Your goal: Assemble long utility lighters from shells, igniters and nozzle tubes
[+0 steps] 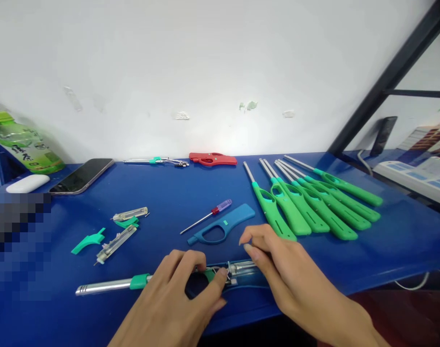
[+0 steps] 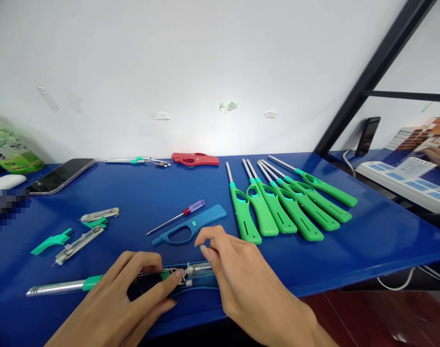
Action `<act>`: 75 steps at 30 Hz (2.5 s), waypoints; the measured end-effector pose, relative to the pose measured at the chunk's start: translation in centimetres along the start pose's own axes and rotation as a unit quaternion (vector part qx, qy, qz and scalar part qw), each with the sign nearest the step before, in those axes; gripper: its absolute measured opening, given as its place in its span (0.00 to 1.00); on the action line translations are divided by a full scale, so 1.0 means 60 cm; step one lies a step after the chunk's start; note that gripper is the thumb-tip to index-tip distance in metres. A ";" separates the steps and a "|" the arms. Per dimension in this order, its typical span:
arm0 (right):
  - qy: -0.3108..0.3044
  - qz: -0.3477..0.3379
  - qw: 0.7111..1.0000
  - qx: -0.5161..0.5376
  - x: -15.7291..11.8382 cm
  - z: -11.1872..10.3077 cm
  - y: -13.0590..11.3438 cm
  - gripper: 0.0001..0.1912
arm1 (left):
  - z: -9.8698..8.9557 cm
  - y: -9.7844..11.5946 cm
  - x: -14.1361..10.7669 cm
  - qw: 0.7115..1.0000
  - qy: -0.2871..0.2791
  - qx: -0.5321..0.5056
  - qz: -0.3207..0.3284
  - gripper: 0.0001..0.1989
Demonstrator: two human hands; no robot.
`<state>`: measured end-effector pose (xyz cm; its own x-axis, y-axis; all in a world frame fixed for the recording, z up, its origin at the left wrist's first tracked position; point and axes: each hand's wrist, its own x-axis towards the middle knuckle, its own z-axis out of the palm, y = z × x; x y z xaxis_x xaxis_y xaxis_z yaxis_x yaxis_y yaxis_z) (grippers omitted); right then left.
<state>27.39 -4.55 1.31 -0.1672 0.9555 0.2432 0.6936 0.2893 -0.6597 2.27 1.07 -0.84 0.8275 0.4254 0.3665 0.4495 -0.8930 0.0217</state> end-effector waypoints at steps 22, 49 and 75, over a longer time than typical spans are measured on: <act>-0.006 -0.058 0.970 -0.237 0.011 0.006 0.015 0.17 | 0.000 0.010 0.005 0.999 0.018 0.028 -0.005 0.16; -0.164 -0.150 0.939 -0.262 0.112 -0.103 0.064 0.17 | 0.009 0.004 -0.007 0.997 0.049 0.063 -0.001 0.21; -0.192 -0.077 0.940 -0.272 0.102 -0.101 0.036 0.18 | 0.013 0.008 -0.016 0.993 0.098 0.056 -0.024 0.17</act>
<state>32.10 1.56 5.67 -0.4625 0.8858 -0.0378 0.8788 0.4524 -0.1515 1.95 0.32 -1.91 0.7273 0.4206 0.5423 0.5312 -0.8454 -0.0566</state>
